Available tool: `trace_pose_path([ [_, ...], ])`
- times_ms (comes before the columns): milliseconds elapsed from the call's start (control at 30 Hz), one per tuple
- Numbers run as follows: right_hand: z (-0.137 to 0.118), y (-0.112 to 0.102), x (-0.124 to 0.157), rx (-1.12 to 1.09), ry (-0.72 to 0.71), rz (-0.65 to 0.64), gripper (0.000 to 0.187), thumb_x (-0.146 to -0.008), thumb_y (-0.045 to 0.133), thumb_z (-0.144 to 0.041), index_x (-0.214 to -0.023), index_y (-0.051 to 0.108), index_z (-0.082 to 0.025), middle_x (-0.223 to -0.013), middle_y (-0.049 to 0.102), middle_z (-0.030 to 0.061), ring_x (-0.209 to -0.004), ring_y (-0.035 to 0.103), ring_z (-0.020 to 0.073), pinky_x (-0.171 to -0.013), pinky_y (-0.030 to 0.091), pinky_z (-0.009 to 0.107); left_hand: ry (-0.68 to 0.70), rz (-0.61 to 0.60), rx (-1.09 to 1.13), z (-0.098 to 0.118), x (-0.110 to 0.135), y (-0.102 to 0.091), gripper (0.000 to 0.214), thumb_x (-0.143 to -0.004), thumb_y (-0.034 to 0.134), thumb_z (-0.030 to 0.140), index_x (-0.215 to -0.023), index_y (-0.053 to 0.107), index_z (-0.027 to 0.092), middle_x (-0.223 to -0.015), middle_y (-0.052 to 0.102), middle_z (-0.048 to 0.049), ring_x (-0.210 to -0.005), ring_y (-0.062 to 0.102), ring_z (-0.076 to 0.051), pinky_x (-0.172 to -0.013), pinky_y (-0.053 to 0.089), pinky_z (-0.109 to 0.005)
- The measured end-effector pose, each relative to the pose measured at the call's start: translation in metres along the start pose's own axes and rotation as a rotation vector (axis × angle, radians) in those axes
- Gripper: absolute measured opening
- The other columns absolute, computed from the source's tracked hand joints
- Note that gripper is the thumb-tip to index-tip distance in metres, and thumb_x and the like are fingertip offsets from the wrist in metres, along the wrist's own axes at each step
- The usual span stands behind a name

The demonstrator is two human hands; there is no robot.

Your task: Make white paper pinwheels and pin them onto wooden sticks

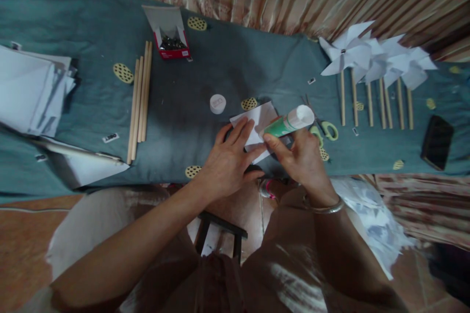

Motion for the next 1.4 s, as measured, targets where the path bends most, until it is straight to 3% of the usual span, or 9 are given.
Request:
trace_pose_path([
  [633,0.000,0.006,-0.007,-0.018,-0.019,0.021,0.041,-0.087,0.057,-0.057,-0.096,0.063,-0.017,-0.071,0.064,0.0038,-0.054,0.049,0.0149,-0.057,0.041,0.032,0.002,0.013,0.006,0.000,0.000,-0.001,0.055,-0.085,0.065,0.048,-0.133,0.057,0.022,-0.154,0.036,-0.0216,-0.144,0.029,-0.040,-0.111,0.027,-0.059],
  [933,-0.005,0.007,-0.009,-0.036,-0.074,-0.003,0.035,-0.087,0.059,-0.051,-0.096,0.061,-0.017,-0.081,0.067,0.0073,-0.066,0.058,0.0196,-0.064,0.047,0.035,0.001,0.010,0.004,0.000,0.000,0.000,0.056,-0.085,0.065,0.047,-0.133,0.056,0.021,-0.154,0.035,-0.0221,-0.144,0.029,-0.040,-0.111,0.027,-0.059],
  [1400,-0.015,0.008,-0.008,0.005,-0.114,-0.055,0.032,-0.089,0.057,-0.051,-0.090,0.060,-0.020,-0.078,0.065,0.0075,-0.075,0.062,0.0236,-0.063,0.048,0.035,0.000,-0.003,-0.002,0.000,0.000,-0.001,0.051,-0.086,0.065,0.045,-0.129,0.059,0.020,-0.154,0.036,-0.0216,-0.143,0.031,-0.040,-0.110,0.028,-0.060],
])
Point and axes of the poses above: each hand's wrist, its own x-axis away from the middle knuckle, its own y-axis out of the palm, z = x × y, the point moved 8 cm from there along -x, towards the middle knuckle
